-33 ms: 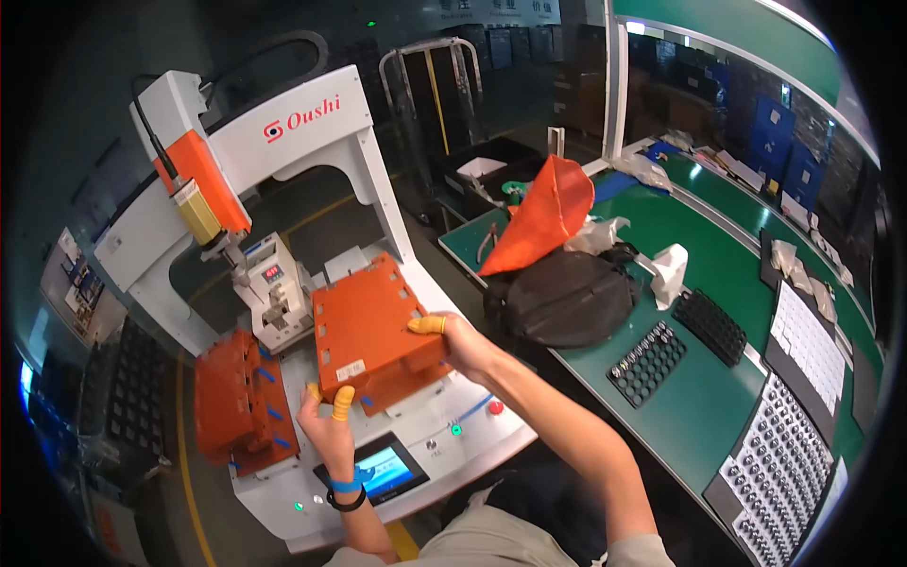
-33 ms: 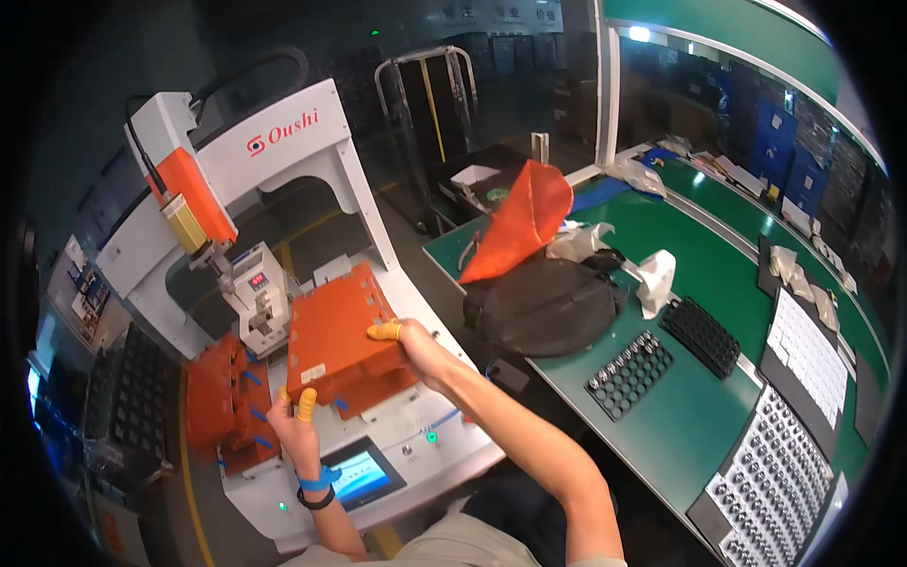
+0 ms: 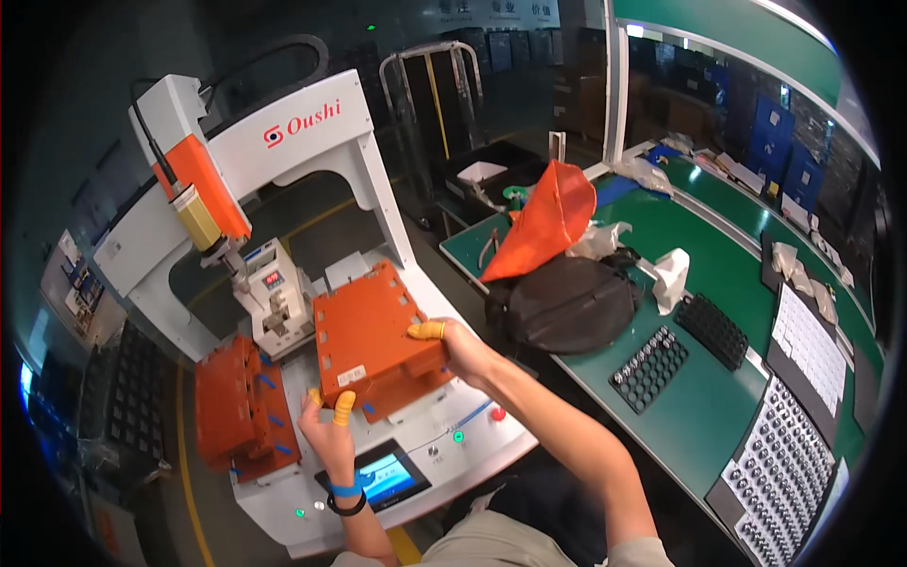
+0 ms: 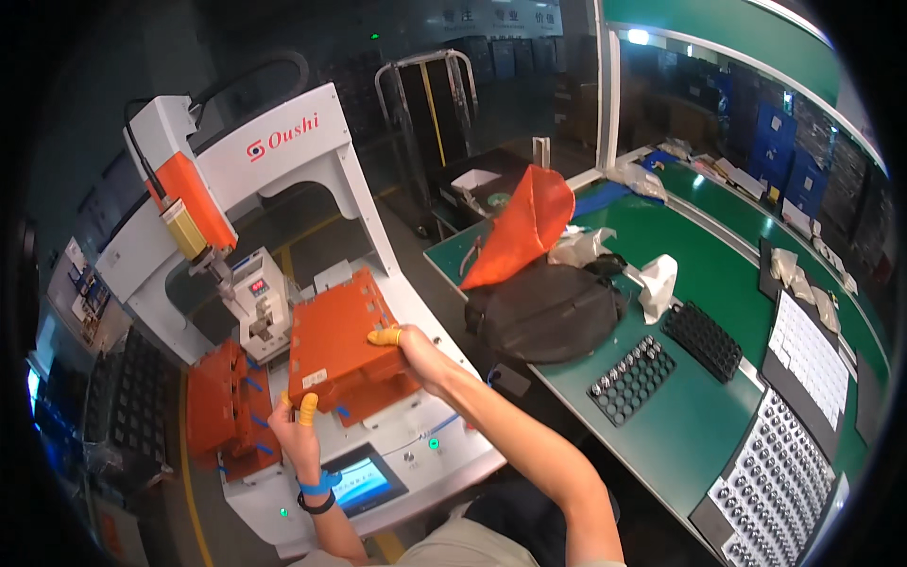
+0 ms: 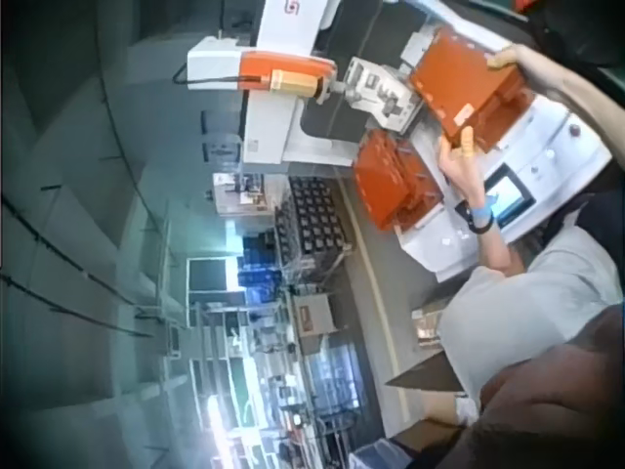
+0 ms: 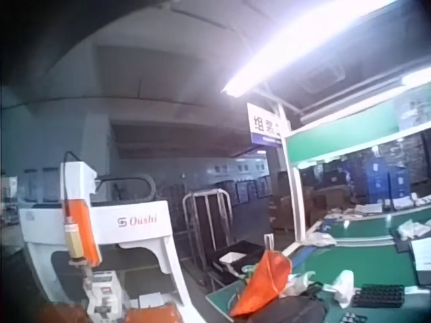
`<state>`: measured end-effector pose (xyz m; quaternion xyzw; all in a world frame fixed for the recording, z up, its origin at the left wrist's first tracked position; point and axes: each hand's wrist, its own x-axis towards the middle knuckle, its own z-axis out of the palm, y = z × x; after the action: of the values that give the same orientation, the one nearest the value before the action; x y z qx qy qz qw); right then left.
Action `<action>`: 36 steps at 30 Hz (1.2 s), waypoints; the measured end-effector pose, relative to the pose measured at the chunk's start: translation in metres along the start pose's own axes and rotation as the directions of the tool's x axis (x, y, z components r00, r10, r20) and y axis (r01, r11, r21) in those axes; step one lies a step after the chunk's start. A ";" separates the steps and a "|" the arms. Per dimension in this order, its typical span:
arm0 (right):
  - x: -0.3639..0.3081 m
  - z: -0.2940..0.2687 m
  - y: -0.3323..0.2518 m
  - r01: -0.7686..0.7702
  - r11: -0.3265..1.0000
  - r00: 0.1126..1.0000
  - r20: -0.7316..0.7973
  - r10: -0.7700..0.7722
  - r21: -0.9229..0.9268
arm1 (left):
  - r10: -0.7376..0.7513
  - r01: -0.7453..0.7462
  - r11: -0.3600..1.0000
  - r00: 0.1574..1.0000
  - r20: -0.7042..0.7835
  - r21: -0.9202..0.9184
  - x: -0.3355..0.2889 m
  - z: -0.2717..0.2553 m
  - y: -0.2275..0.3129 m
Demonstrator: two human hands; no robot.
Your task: The person assembles small electronic components by hand at a factory workstation. They pick up small white rectangular modules and black circular parts from trays, press them together, and place the assembled units into an orange fixture. The person also handles a small white card and interacts with a machine interface at the end of the clip.
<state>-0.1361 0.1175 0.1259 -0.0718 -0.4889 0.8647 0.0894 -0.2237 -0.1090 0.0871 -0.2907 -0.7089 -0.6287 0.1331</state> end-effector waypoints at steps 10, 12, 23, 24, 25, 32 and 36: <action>0.066 0.003 0.000 -0.013 0.994 0.967 -0.256 -0.015 -0.111 | -0.228 0.255 0.933 0.965 -0.132 0.253 0.027 0.021 -0.038; 0.072 -0.004 0.001 0.114 0.921 0.926 -0.296 -0.234 -0.372 | 0.016 -0.001 0.966 0.998 -0.056 0.257 0.030 0.021 -0.052; -0.046 -0.017 0.043 0.339 0.339 0.714 0.006 -0.700 -0.877 | 0.113 -0.102 0.958 0.993 -0.026 0.269 0.021 0.035 0.003; -0.064 -0.022 0.048 0.347 0.368 0.750 0.019 -0.662 -0.863 | 0.159 -0.159 0.979 0.987 0.012 0.125 0.015 0.044 0.017; -0.082 -0.027 0.054 0.353 0.398 0.783 0.035 -0.621 -0.847 | 0.200 -0.200 0.965 0.980 0.022 0.170 0.008 0.042 0.023; -0.145 -0.078 0.161 0.576 0.234 0.706 0.332 -0.626 -0.784 | 0.118 -0.116 0.985 0.993 -0.005 0.123 -0.011 0.036 -0.023; -0.164 -0.078 0.210 0.532 0.338 0.792 0.314 -0.524 -0.776 | 0.089 -0.093 0.995 0.990 0.112 0.028 0.000 0.049 -0.022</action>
<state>0.0227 0.0389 -0.0882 0.0601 -0.8353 0.4460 0.3158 -0.2275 -0.0623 0.0602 -0.3548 -0.7116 -0.5929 0.1269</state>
